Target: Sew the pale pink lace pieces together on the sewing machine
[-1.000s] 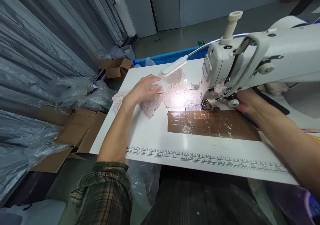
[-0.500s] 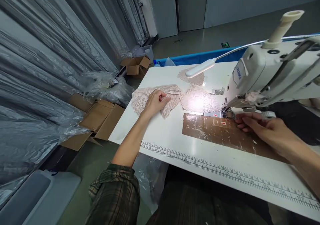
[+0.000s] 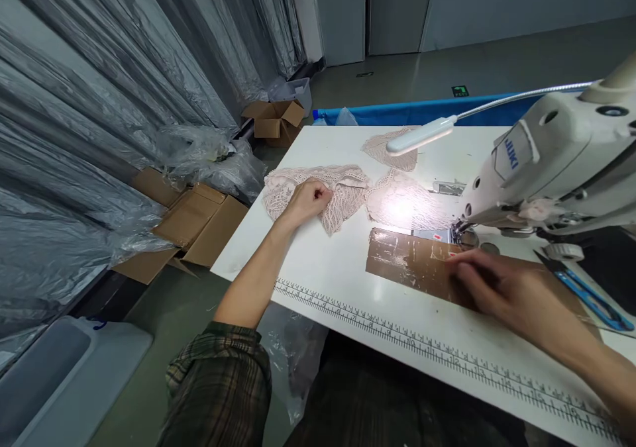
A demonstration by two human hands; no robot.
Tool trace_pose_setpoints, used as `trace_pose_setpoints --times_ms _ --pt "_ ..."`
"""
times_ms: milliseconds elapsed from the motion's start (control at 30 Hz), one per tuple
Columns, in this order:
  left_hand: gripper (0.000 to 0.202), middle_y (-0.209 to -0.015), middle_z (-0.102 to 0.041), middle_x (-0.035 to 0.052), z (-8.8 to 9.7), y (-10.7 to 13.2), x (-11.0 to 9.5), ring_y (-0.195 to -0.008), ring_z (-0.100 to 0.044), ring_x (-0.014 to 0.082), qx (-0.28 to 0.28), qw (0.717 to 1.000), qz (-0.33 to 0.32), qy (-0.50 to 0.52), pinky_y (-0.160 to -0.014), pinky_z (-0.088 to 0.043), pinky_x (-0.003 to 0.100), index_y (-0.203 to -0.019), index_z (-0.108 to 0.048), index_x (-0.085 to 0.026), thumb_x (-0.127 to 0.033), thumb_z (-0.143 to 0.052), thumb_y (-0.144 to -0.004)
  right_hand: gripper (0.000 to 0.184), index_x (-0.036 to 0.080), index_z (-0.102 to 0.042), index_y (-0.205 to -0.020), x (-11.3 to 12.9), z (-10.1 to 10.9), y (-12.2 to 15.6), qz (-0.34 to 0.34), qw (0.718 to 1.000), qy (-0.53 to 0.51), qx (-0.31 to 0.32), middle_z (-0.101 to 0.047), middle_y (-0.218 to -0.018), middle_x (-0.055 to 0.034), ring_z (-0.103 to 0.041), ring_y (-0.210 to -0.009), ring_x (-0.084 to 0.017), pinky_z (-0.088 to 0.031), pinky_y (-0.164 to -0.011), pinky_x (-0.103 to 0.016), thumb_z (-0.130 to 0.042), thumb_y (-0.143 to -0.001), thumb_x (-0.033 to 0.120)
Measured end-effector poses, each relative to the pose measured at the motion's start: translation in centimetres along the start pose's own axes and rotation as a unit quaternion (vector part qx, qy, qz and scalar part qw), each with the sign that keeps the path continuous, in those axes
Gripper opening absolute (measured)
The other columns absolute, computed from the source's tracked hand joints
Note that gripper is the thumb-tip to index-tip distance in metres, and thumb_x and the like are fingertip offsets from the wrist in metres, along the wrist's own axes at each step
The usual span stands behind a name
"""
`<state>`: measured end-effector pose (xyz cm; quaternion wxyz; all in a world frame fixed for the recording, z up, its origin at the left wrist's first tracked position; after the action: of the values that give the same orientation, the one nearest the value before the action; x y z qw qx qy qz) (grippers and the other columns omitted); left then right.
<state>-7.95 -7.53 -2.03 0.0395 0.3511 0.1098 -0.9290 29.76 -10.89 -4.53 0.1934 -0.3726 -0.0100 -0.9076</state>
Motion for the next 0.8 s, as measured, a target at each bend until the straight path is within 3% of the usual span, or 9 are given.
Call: trace_pose_setpoints --times_ms 33,133,200,300,433,500,567,667,800 --pt "0.022 -0.082 -0.062 0.0015 0.0 0.0 0.0 -0.074 -0.057 0.0157 -0.001 1.000 0.004 0.007 -0.067 -0.043 0.028 -0.065 -0.060 -0.019 -0.028 -0.063 -0.085 0.025 0.031 -0.072 -0.094 1.6 -1.0 -0.3 0.075 0.996 -0.003 0.044 -0.073 -0.089 -0.0075 -0.069 -0.074 -0.021 -0.059 -0.068 -0.038 -0.053 -0.095 0.047" --pt "0.022 -0.076 -0.060 0.0003 -0.1 -0.1 0.0 -0.071 -0.055 0.0147 -0.007 0.999 0.012 0.029 -0.066 -0.041 0.028 -0.061 -0.059 -0.019 -0.029 -0.065 -0.081 0.034 0.023 -0.069 -0.116 6.8 -4.8 -3.2 0.227 0.970 0.037 0.076 -0.072 -0.112 -0.0142 -0.069 -0.095 -0.025 -0.060 -0.082 -0.045 -0.041 -0.101 0.035" --pt "0.020 -0.071 -0.059 -0.0007 -0.2 -0.2 0.1 -0.069 -0.053 0.0142 -0.012 0.999 0.017 0.049 -0.065 -0.040 0.027 -0.060 -0.059 -0.019 -0.029 -0.066 -0.077 0.043 0.015 -0.059 -0.137 9.8 -7.6 -6.3 0.270 0.959 0.057 0.059 -0.060 -0.142 -0.0195 -0.060 -0.125 -0.030 -0.055 -0.101 -0.053 -0.042 -0.100 0.030" --pt "0.017 -0.064 -0.056 -0.0026 0.4 -0.8 0.6 -0.063 -0.050 0.0135 -0.035 0.995 0.040 0.090 -0.060 -0.038 0.026 -0.066 -0.058 -0.020 -0.032 -0.066 -0.075 0.052 0.014 -0.048 -0.151 12.5 -11.5 -10.7 0.290 0.949 0.100 0.070 -0.038 -0.165 -0.0154 -0.036 -0.152 -0.033 -0.039 -0.120 -0.059 -0.044 -0.101 0.030" --pt "0.028 -0.071 -0.063 0.0002 3.7 -1.8 1.7 -0.065 -0.055 0.0137 -0.143 0.962 0.101 0.209 -0.059 -0.041 0.027 -0.070 -0.039 -0.023 -0.040 -0.055 -0.085 0.057 0.013 -0.042 -0.158 12.8 -14.4 -12.8 0.257 0.946 0.163 0.109 -0.040 -0.165 -0.0127 -0.038 -0.152 -0.031 -0.023 -0.129 -0.058 -0.038 -0.106 0.037" --pt "0.033 -0.080 -0.069 0.0018 5.7 -2.0 2.1 -0.067 -0.055 0.0131 -0.178 0.946 0.118 0.244 -0.059 -0.042 0.028 -0.070 -0.028 -0.023 -0.040 -0.050 -0.088 0.058 0.015 -0.040 -0.159 12.5 -14.7 -12.5 0.258 0.946 0.163 0.104 -0.040 -0.165 -0.0117 -0.037 -0.152 -0.031 -0.021 -0.129 -0.057 -0.036 -0.107 0.039" --pt "0.031 -0.086 -0.070 0.0014 7.0 -2.0 2.0 -0.068 -0.053 0.0115 -0.215 0.934 0.127 0.257 -0.059 -0.041 0.027 -0.071 -0.028 -0.022 -0.037 -0.046 -0.091 0.059 0.015 -0.040 -0.160 12.2 -14.7 -12.2 0.265 0.946 0.157 0.098 -0.041 -0.164 -0.0115 -0.036 -0.153 -0.031 -0.023 -0.129 -0.056 -0.035 -0.107 0.040" --pt "0.027 -0.084 -0.068 0.0006 6.5 -1.5 1.5 -0.068 -0.054 0.0108 -0.209 0.939 0.132 0.240 -0.061 -0.041 0.025 -0.074 -0.042 -0.021 -0.039 -0.051 -0.092 0.064 0.010 -0.032 -0.162 12.0 -14.6 -12.2 0.262 0.949 0.148 0.092 -0.039 -0.164 -0.0153 -0.039 -0.151 -0.031 -0.023 -0.129 -0.056 -0.036 -0.106 0.040" --pt "0.028 -0.071 -0.060 -0.0023 3.1 -0.8 0.8 -0.071 -0.055 0.0141 -0.126 0.973 0.112 0.158 -0.064 -0.040 0.025 -0.067 -0.059 -0.019 -0.030 -0.085 -0.066 0.071 0.003 -0.025 -0.163 12.1 -14.7 -12.4 0.255 0.952 0.143 0.090 -0.036 -0.165 -0.0200 -0.039 -0.152 -0.031 -0.022 -0.129 -0.056 -0.039 -0.104 0.040"
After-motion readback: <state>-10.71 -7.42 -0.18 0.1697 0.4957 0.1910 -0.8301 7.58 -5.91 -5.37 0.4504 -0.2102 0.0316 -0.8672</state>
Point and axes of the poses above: each hand's wrist, its own y-axis away from the middle knuckle, its own z-axis out of the back of the hand, x = y × z, the point moved 3 cm from there along -y, towards the middle knuckle
